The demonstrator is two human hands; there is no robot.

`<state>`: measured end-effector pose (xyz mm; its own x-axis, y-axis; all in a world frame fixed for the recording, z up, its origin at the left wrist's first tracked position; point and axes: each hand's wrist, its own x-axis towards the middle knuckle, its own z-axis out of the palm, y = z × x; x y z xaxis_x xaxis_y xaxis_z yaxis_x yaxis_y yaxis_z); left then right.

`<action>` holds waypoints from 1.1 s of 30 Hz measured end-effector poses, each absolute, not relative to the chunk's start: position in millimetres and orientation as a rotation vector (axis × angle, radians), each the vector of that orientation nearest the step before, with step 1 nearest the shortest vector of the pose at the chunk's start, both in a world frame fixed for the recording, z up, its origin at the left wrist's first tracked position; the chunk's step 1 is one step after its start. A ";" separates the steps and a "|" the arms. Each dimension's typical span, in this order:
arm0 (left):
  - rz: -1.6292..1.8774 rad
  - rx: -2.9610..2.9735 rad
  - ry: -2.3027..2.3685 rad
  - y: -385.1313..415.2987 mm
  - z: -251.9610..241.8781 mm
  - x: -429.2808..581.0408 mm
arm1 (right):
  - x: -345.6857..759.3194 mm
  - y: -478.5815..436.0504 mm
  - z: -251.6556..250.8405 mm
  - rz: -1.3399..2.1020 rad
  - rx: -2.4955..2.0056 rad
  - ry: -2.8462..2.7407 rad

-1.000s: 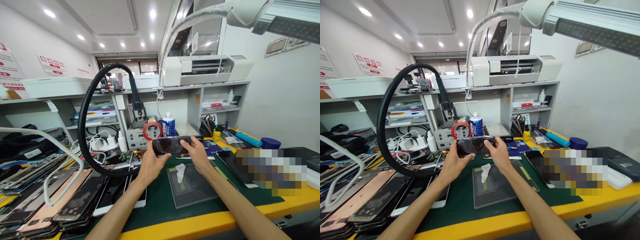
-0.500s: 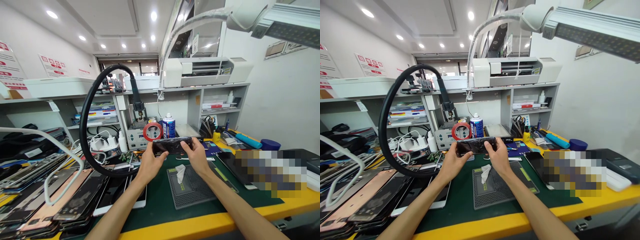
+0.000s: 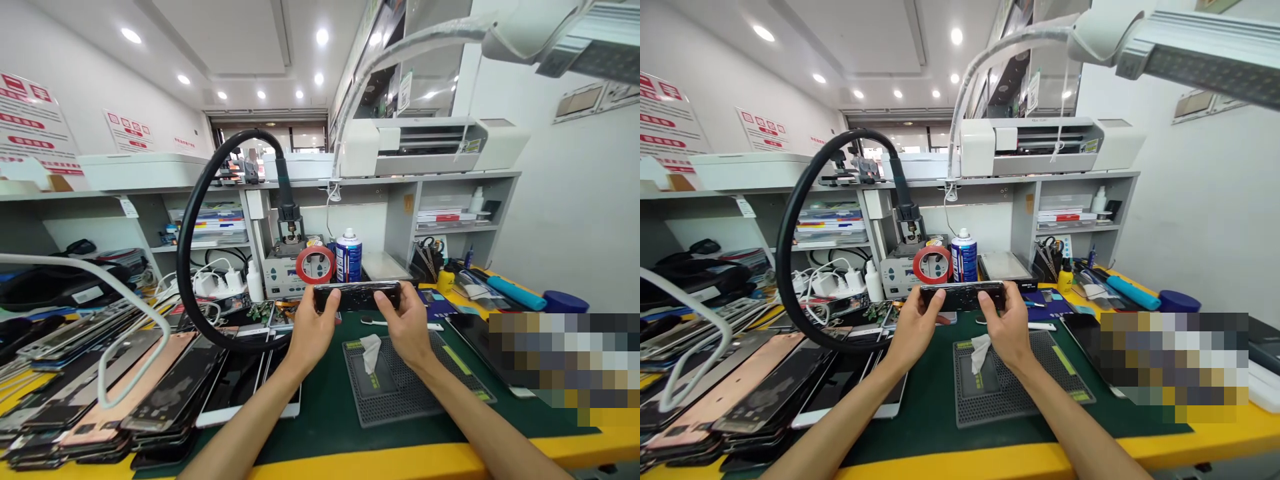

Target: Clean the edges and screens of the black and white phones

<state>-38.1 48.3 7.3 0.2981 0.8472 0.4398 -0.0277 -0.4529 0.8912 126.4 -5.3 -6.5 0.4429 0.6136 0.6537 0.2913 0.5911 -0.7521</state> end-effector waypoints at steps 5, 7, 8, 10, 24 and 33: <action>1.357 1.627 0.675 39.8 10.7 -35.2 | 123.9 -6.1 -7.1 0.240 -0.933 -1.132; 1.415 1.624 0.662 36.4 13.4 -35.5 | 121.7 -6.8 -6.7 0.253 -0.923 -1.132; 1.437 1.630 0.667 35.0 14.6 -36.0 | 120.5 -7.2 -6.7 0.263 -0.921 -1.133; 1.464 1.637 0.677 33.0 16.4 -37.3 | 118.7 -7.8 -7.7 0.283 -0.917 -1.137; 1.513 1.629 0.678 30.1 14.8 -38.5 | 119.1 -7.7 -11.7 0.282 -0.992 -1.190; 1.496 1.627 0.723 28.7 15.8 -40.4 | 118.5 -7.9 -12.0 0.300 -0.992 -1.178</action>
<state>-40.4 28.7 15.8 0.1395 0.8351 0.5322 -0.1022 -0.5224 0.8465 118.5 -7.9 -12.0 0.4010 0.6649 0.6301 0.2824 0.5646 -0.7755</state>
